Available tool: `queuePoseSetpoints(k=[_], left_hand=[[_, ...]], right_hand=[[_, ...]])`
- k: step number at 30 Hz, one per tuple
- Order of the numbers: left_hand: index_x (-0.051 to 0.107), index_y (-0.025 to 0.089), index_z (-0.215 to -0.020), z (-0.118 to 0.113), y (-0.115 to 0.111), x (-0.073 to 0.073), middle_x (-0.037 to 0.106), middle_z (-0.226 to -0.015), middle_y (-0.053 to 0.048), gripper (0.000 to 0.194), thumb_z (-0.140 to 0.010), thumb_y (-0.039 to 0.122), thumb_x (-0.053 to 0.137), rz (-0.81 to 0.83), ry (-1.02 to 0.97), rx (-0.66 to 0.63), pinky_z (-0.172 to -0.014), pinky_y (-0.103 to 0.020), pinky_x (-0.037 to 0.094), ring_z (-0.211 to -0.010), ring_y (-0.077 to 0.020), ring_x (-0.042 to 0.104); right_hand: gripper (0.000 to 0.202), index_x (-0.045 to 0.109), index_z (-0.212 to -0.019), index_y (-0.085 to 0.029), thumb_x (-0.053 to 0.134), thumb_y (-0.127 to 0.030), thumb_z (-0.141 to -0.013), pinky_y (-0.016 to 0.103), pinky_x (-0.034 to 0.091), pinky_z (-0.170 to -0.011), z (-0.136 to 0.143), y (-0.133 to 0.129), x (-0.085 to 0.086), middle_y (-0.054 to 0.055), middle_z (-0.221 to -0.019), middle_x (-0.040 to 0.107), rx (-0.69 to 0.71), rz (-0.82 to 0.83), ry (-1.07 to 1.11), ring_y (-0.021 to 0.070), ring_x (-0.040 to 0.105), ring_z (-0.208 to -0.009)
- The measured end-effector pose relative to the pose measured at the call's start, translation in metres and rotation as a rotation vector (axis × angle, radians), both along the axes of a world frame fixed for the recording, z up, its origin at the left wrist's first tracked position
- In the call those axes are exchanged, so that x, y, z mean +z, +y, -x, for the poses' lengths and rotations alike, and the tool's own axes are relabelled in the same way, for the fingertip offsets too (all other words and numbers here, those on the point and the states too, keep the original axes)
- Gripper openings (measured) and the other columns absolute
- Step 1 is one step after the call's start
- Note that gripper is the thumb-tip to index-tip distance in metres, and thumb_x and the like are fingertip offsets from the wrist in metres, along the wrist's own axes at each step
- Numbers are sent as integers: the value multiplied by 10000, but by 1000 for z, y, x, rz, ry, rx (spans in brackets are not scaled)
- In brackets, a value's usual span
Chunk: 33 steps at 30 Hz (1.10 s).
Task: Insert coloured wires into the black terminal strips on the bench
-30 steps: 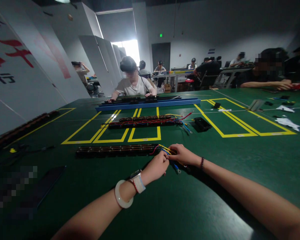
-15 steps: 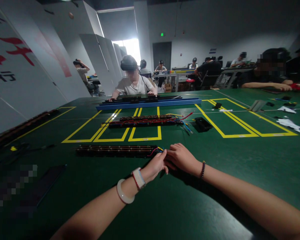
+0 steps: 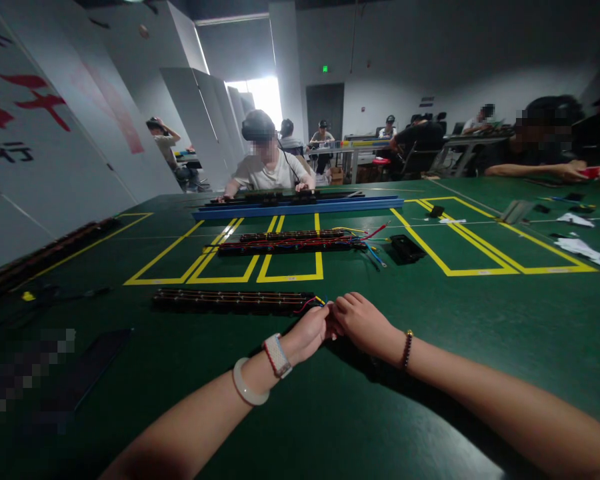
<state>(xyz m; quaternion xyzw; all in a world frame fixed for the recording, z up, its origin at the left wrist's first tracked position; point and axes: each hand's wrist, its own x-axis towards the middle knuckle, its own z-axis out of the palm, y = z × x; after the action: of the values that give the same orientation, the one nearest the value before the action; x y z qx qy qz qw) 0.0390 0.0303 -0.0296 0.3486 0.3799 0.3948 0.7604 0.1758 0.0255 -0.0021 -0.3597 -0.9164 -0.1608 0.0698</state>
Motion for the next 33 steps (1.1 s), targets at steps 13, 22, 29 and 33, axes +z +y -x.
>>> queuePoseSetpoints(k=[13,22,29,33], left_hand=[[504,119,-890,4,-1,4,565,-607,-17,275,-923,345,353,-17,-4,-51,-398,-182,329,-463,-94,548],[436,149,-903,4,0,2,567,-663,-21,285,-896,430,390,-6,10,-46,-383,-178,305,-503,-113,592],[490,132,-752,2,-2,6,567,-576,-32,361,-923,394,312,-39,18,-103,-402,-184,312,-467,-93,531],[487,138,-681,2,1,1,537,-501,-19,370,-921,348,300,0,66,-104,-402,-202,297,-406,-93,487]], right_hand=[[317,614,-762,-162,488,-431,-874,248,321,-600,-9,4,22,65,-751,619,-253,292,80,168,570,-693],[270,623,-730,-180,500,-378,-867,229,246,-496,-15,14,14,27,-696,630,-285,434,161,128,552,-599],[159,629,-810,-153,499,-219,-871,259,328,-638,-5,5,15,57,-760,624,-83,231,15,159,552,-704],[118,617,-836,-125,512,-176,-857,283,333,-662,-3,-1,14,87,-786,611,11,136,-111,175,537,-737]])
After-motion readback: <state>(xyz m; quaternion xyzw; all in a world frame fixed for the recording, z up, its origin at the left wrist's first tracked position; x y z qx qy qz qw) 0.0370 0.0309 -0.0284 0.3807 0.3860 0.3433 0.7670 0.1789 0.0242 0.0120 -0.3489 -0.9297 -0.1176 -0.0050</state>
